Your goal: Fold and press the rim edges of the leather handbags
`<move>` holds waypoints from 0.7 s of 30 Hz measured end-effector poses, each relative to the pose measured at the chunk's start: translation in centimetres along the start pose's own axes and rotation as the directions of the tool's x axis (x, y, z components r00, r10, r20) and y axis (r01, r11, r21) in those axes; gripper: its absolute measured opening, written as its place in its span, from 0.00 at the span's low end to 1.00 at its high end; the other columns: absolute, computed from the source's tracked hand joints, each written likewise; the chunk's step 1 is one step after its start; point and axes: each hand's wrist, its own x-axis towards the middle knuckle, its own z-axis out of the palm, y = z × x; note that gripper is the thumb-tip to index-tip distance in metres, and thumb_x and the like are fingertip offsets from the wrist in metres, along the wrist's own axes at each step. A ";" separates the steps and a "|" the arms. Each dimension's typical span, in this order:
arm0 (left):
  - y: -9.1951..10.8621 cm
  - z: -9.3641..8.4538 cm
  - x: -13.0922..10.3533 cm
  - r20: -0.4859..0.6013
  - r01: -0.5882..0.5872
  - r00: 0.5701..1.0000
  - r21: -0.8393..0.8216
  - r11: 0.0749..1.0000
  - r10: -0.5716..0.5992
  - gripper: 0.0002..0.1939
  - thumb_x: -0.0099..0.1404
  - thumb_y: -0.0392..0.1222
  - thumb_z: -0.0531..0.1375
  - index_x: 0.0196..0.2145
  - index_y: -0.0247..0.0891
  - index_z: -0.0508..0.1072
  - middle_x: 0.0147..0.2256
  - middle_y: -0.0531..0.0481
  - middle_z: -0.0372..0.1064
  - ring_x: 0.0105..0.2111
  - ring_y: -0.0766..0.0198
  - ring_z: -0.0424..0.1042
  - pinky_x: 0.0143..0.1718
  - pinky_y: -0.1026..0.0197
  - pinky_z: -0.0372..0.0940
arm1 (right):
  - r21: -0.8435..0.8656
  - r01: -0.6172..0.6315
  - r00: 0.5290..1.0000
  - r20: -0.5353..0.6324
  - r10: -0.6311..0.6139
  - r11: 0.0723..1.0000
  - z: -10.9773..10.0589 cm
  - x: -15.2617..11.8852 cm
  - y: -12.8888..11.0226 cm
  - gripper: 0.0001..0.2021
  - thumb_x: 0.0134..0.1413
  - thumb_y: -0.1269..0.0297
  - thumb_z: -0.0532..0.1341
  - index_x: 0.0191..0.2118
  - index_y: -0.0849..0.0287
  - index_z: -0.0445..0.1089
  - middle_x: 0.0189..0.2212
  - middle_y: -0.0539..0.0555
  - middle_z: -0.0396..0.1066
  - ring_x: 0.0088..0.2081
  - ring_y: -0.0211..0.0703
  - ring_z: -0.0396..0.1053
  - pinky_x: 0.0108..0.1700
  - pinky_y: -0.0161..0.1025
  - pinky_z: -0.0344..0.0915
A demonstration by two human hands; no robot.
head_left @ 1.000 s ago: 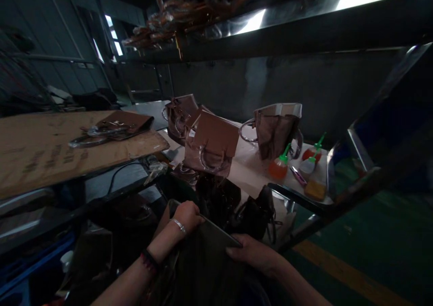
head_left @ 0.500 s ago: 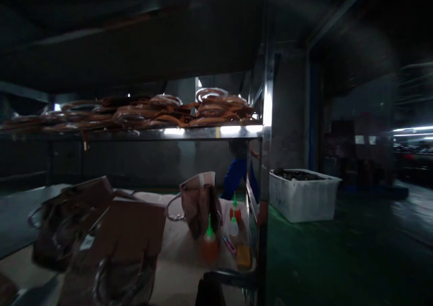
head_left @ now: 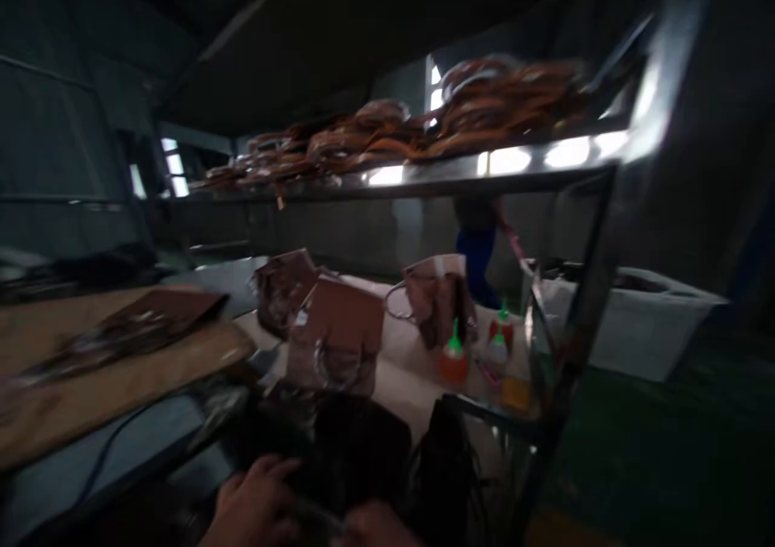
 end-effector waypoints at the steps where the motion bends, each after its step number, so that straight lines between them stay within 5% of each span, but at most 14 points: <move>1: -0.4 -0.2 -1.2 0.012 0.052 0.999 -0.008 0.999 -0.052 0.08 0.48 0.40 0.57 0.29 0.47 0.73 0.50 0.55 0.60 0.52 0.48 0.52 0.46 0.43 0.51 | 0.012 -0.029 0.999 0.019 0.029 1.000 1.7 0.3 0.3 0.12 0.53 0.61 0.53 0.28 0.64 0.64 0.22 0.47 0.61 0.23 0.33 0.59 0.24 0.32 0.57; 5: -1.6 -1.2 -1.9 0.054 0.124 0.992 -0.136 0.983 -0.118 0.05 0.50 0.41 0.58 0.22 0.40 0.73 0.47 0.54 0.64 0.51 0.54 0.54 0.47 0.49 0.50 | 0.039 -0.033 0.998 0.060 0.031 0.999 4.2 1.1 1.2 0.12 0.51 0.62 0.50 0.21 0.62 0.59 0.17 0.45 0.53 0.21 0.32 0.52 0.22 0.30 0.49; 13: -2.3 -0.2 -1.4 -0.002 0.171 0.984 -0.225 0.959 -0.176 0.05 0.51 0.40 0.59 0.20 0.38 0.71 0.43 0.57 0.67 0.49 0.60 0.56 0.46 0.58 0.51 | 0.066 -0.010 0.996 0.093 0.004 0.998 3.8 1.0 0.7 0.16 0.49 0.52 0.49 0.20 0.59 0.55 0.19 0.47 0.54 0.23 0.35 0.52 0.23 0.31 0.49; 21: -2.3 0.0 -0.9 -0.017 0.168 0.984 -0.236 0.957 -0.177 0.04 0.50 0.38 0.58 0.20 0.39 0.71 0.39 0.57 0.69 0.45 0.60 0.58 0.42 0.56 0.50 | 0.076 -0.024 0.991 0.133 0.014 0.997 3.7 0.8 0.1 0.17 0.48 0.50 0.49 0.21 0.59 0.55 0.19 0.47 0.53 0.23 0.35 0.52 0.23 0.31 0.51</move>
